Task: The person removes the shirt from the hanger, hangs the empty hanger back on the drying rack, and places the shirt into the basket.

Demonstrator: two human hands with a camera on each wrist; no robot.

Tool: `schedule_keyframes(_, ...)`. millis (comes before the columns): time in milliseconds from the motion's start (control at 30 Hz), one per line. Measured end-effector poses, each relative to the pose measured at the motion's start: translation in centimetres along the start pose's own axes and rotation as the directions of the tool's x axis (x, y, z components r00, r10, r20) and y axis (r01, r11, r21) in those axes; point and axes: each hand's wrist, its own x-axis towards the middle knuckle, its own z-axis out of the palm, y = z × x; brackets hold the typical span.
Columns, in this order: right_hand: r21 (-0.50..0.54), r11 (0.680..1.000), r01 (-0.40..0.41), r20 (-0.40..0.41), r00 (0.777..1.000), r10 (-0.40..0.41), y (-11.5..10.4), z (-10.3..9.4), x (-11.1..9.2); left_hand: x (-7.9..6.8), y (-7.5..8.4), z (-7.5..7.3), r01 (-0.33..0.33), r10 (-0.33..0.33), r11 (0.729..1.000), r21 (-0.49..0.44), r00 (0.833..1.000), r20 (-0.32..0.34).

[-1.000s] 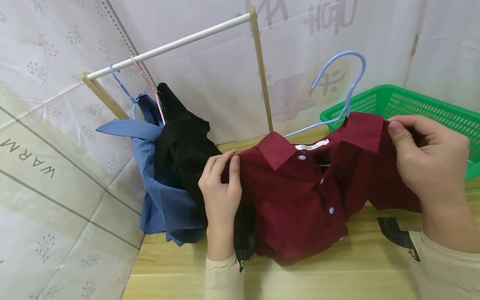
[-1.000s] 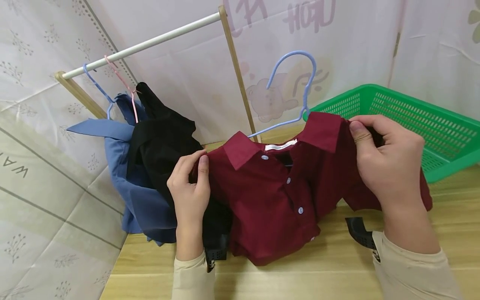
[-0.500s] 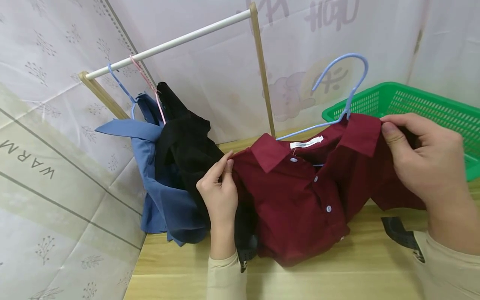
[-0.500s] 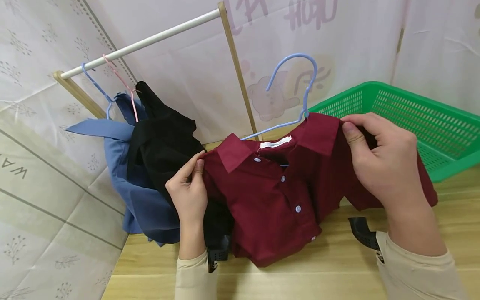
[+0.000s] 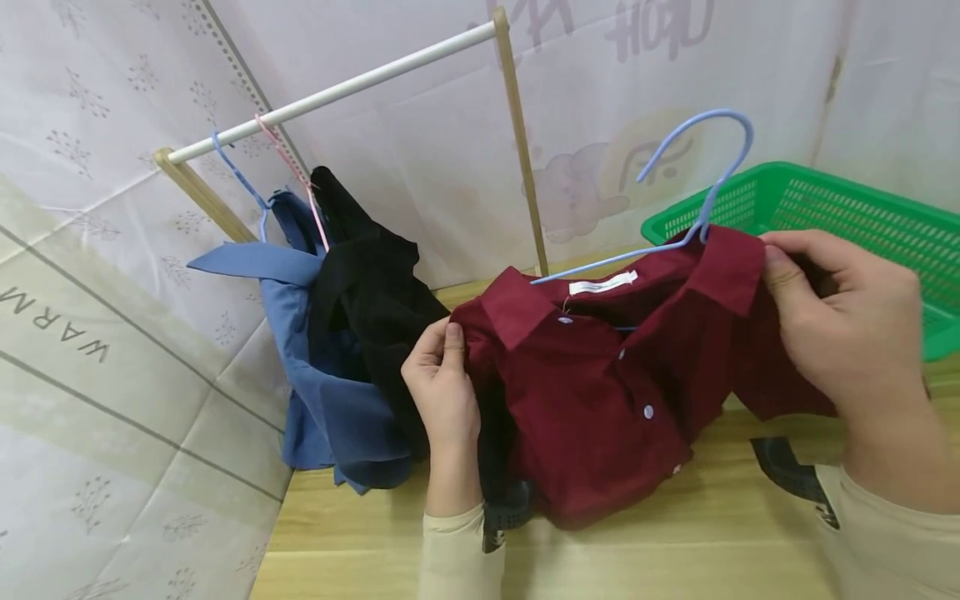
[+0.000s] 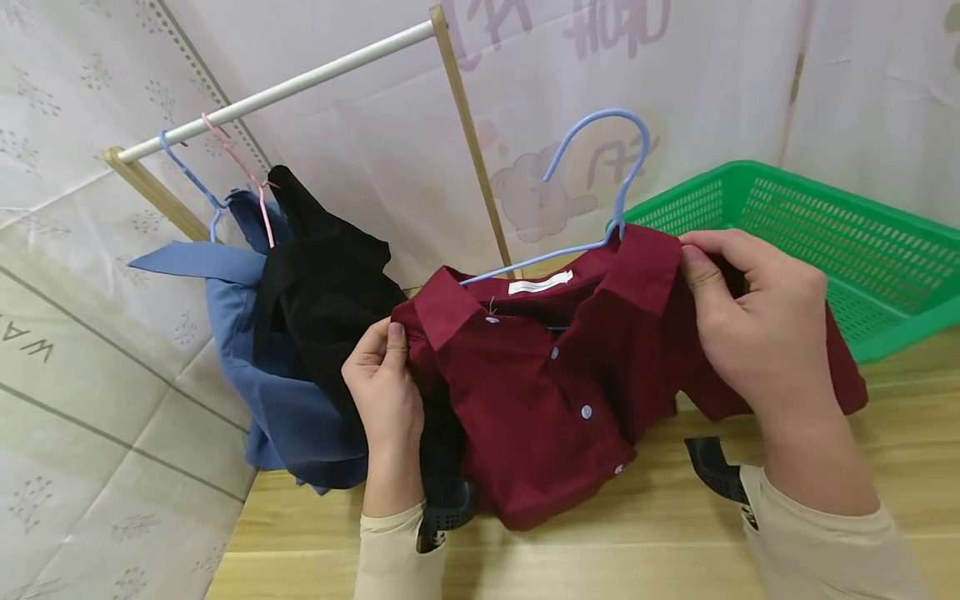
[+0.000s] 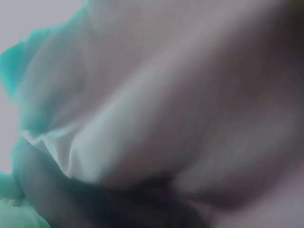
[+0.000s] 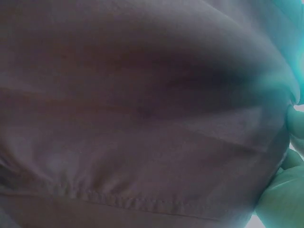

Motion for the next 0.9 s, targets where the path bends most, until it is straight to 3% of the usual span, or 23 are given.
schedule_keyframes(133,0.010,0.996,-0.087,-0.038,0.995,0.088,-0.2,0.2,-0.1,-0.1,0.1,0.5,0.119,-0.116,0.977,-0.176,0.993,0.029)
schedule_keyframes(333,0.043,0.985,-0.166,-0.052,0.984,0.169,-0.4,0.6,-0.1,0.1,-0.1,1.1,0.313,-0.302,0.876,-0.367,0.949,0.089)
schedule_keyframes(467,0.049,0.983,-0.176,-0.039,0.983,0.178,-0.3,0.7,-0.3,0.2,-0.4,1.6,0.422,-0.420,0.758,-0.497,0.899,0.123)
schedule_keyframes(667,0.055,0.977,-0.208,-0.029,0.977,0.209,-0.1,0.8,-0.8,-0.3,-0.8,1.9,0.509,-0.565,0.511,-0.693,0.806,0.176)
schedule_keyframes(733,0.044,0.977,-0.210,-0.028,0.977,0.211,-0.1,0.9,-1.0,-0.4,-0.9,2.0,0.507,-0.581,0.457,-0.731,0.792,0.187)
schedule_keyframes(900,0.082,0.967,-0.242,-0.021,0.970,0.244,-0.1,1.4,-1.2,-0.5,-0.7,2.4,0.477,-0.589,0.377,-0.794,0.785,0.191)
